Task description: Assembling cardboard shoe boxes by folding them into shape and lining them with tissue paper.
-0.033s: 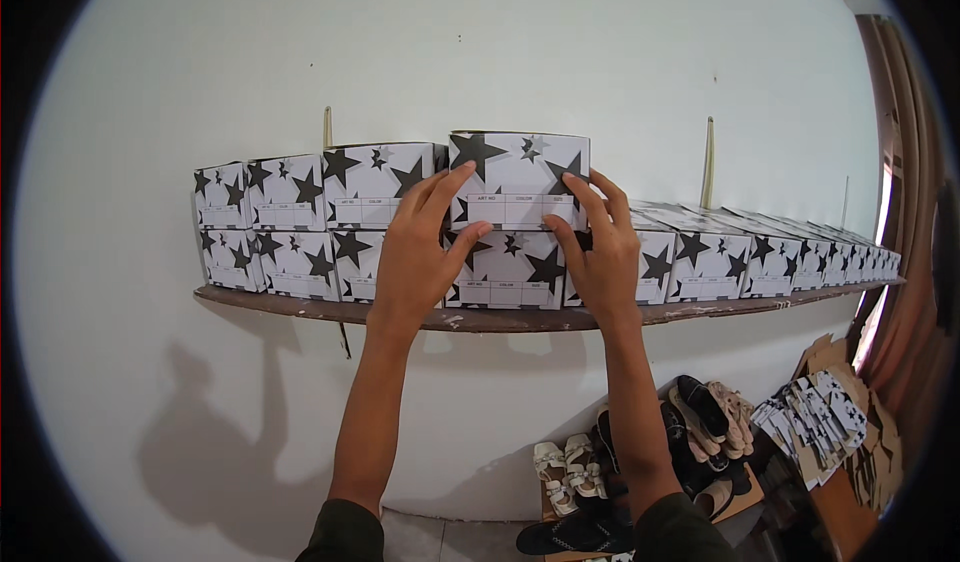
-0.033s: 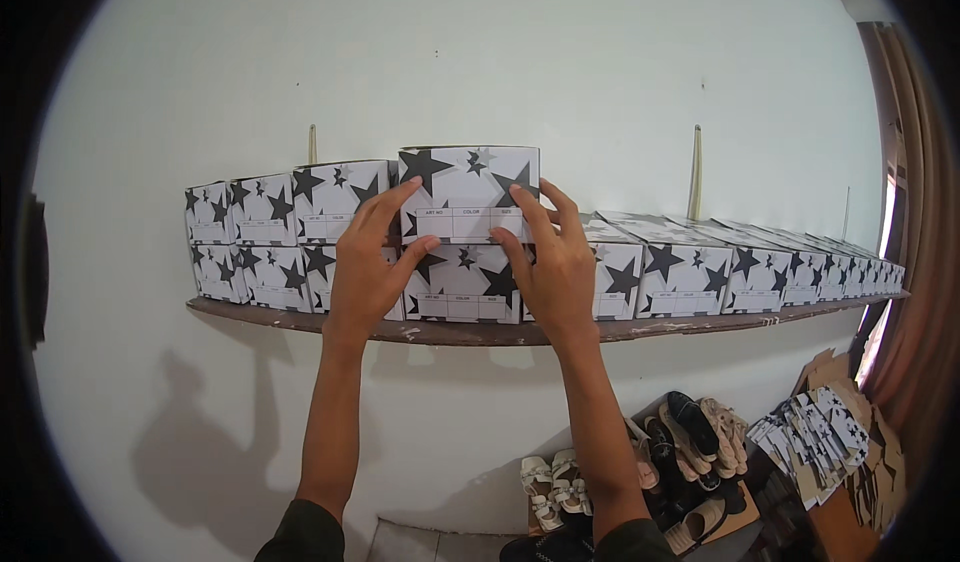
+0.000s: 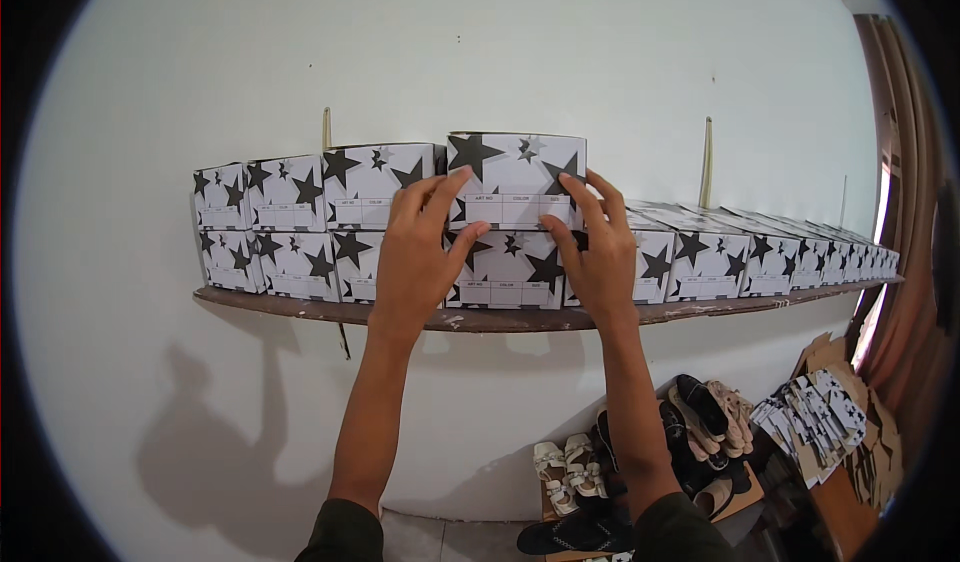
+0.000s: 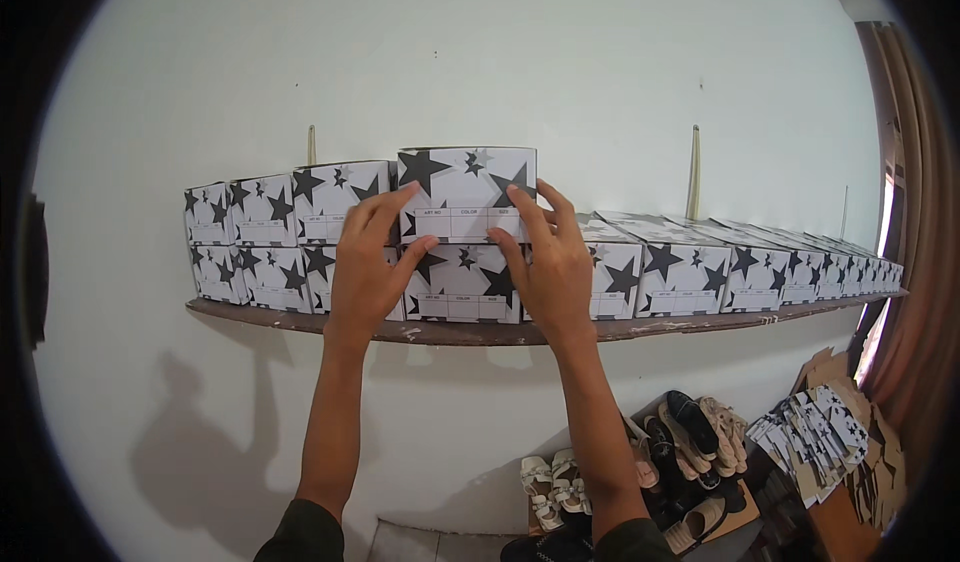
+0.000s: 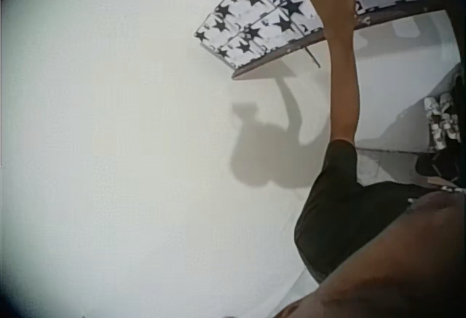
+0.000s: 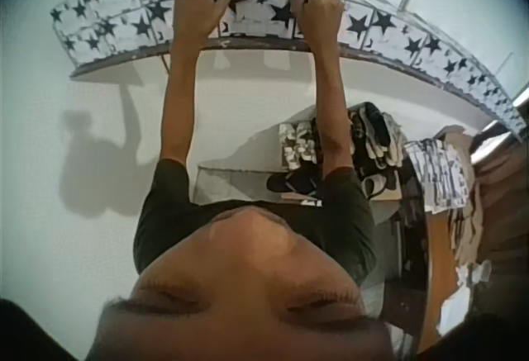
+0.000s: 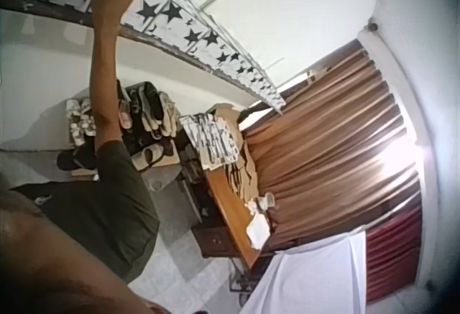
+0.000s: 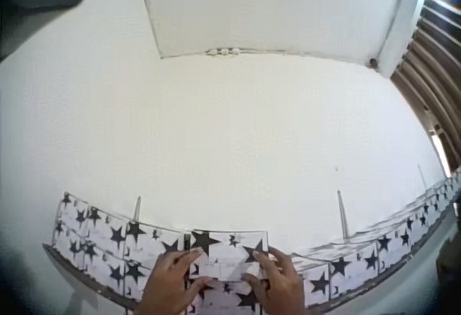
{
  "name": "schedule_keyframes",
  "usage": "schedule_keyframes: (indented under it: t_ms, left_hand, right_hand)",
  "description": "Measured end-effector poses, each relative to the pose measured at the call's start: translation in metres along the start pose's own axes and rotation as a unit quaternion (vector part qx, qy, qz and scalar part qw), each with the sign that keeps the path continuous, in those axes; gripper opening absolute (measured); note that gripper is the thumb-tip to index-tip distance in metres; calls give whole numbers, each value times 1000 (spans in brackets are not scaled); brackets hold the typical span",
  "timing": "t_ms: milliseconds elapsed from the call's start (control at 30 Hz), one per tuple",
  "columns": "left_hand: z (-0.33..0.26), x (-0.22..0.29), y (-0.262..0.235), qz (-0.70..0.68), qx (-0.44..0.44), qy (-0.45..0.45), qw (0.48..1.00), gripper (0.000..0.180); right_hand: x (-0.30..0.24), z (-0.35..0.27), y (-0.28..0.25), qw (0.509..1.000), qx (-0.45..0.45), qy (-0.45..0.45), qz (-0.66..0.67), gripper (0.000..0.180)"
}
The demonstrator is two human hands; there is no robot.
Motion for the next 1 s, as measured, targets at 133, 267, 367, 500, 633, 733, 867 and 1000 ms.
schedule_keyframes:
  t_ms: [133, 267, 367, 500, 633, 733, 867, 1000]
  left_hand:
    - [-5, 16, -3, 189, -3, 61, 980, 49]
    - [-14, 23, 0, 203, 10, 107, 973, 46]
    - [-24, 19, 4, 188, 2, 108, 976, 52]
    - [-35, 19, 6, 184, -22, 108, 977, 59]
    - [-45, 13, 9, 190, -36, 108, 975, 61]
    - [-47, 9, 8, 194, -43, 103, 975, 62]
    - [-47, 6, 10, 250, -59, 107, 961, 64]
    - [-50, 8, 11, 286, -76, 100, 950, 67]
  right_hand:
    - [-7, -1, 7, 1000, -14, -12, -24, 48]
    - [-17, -3, 5, 999, -14, -5, -34, 48]
    - [-25, -8, 1, 999, -5, -15, -46, 49]
    - [-30, -13, -4, 997, 3, -30, -72, 48]
    - [-30, -18, 1, 998, -17, -16, -54, 44]
    - [-27, -21, 6, 999, -31, -12, -34, 42]
    - [-31, -25, 9, 994, -32, -37, -93, 40]
    - [-36, -31, 8, 985, -63, -23, -157, 44]
Point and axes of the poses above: each hand's wrist, its own z-axis towards the middle knuckle, its own y-axis out of the palm, x = y × z, the point moved 8 cm from there along z, towards the middle knuckle, and after that the axes turned 6 degrees about y, right-handed, at the moved point
